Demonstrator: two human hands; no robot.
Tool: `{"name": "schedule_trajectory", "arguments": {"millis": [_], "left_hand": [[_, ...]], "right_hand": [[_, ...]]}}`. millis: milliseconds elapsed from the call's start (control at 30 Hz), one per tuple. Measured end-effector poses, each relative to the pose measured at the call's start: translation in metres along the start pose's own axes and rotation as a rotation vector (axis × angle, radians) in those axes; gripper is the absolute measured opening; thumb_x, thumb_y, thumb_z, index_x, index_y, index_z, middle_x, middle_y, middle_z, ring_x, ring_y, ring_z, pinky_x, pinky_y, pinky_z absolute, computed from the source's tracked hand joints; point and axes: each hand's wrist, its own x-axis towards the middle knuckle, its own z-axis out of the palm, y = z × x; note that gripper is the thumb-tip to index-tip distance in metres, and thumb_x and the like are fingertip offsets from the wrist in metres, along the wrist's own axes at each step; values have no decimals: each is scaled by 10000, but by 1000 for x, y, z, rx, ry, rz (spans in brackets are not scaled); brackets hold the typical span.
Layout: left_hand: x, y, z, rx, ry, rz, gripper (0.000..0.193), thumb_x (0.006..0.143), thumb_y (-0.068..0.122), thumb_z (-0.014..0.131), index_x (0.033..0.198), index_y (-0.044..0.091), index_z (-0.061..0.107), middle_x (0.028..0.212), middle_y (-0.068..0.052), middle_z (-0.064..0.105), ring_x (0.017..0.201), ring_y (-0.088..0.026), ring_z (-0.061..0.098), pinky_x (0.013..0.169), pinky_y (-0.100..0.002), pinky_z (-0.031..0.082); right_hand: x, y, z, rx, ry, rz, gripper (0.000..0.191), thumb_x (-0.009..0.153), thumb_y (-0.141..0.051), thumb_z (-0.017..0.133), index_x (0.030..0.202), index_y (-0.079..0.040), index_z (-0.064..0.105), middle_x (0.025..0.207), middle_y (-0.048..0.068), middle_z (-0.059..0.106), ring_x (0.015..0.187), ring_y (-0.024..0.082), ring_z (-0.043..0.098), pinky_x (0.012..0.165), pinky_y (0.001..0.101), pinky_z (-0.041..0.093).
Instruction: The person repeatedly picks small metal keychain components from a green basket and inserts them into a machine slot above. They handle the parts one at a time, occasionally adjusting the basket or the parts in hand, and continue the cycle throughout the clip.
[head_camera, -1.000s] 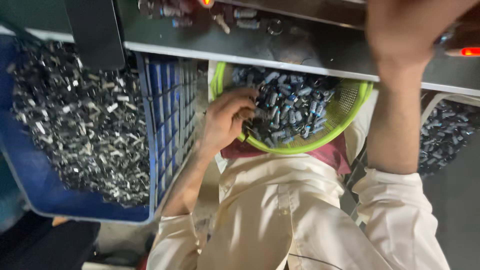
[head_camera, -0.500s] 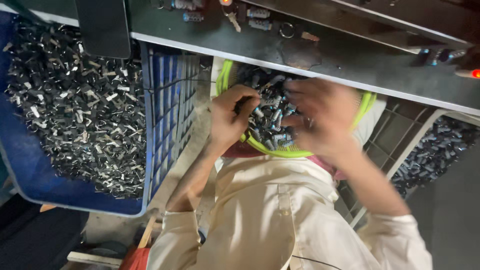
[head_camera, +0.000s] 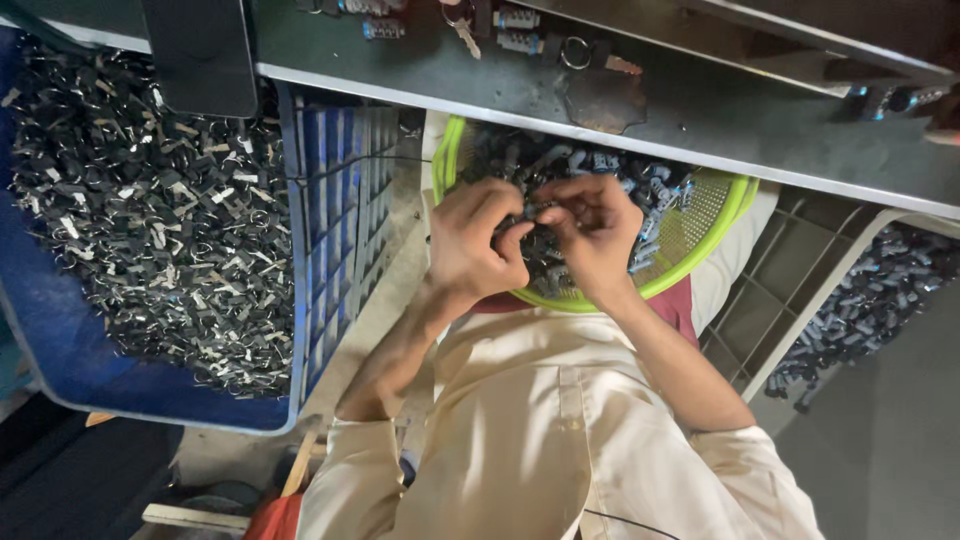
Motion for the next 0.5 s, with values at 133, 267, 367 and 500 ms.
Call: {"name": "schedule_trajectory", "arguments": {"millis": [133, 267, 367, 500], "left_hand": [[-6, -3, 3, 35, 58, 118, 198, 774, -11, 716, 890, 51, 568, 961, -82, 647, 847, -317, 661, 745, -416, 529], [-8, -2, 3, 176, 21, 223, 219, 736, -9, 696, 924, 24, 587, 989, -108, 613, 871, -319, 657, 772, -438, 544], [-9, -2, 5, 233, -20, 272, 234, 771, -26, 696, 986, 1, 607, 1039, -128, 595, 907, -323, 652, 813, -441, 561], [-11, -5, 2, 171, 6, 308, 260, 765, -56, 676, 1007, 17, 615, 1043, -140, 627, 891, -327, 653, 812, -420, 564]], "right_hand": [[-2, 13, -5, 198, 6, 198, 202, 960, 21, 728, 1048, -15, 549, 921, 76, 716, 795, 104, 691, 739, 234, 575], [-10, 16, -10, -55, -33, 115, 308, 925, 62, 818, 1011, 2, 529, 884, 43, 631, 777, 62, 558, 674, 211, 453], [-8, 14, -11, -98, -79, 110, 358, 866, 80, 848, 974, -3, 517, 784, 39, 551, 684, 54, 437, 594, 205, 364], [3, 6, -15, 243, 47, 96, 284, 899, 68, 749, 949, -68, 505, 930, 105, 721, 767, 142, 649, 705, 266, 561]]}}
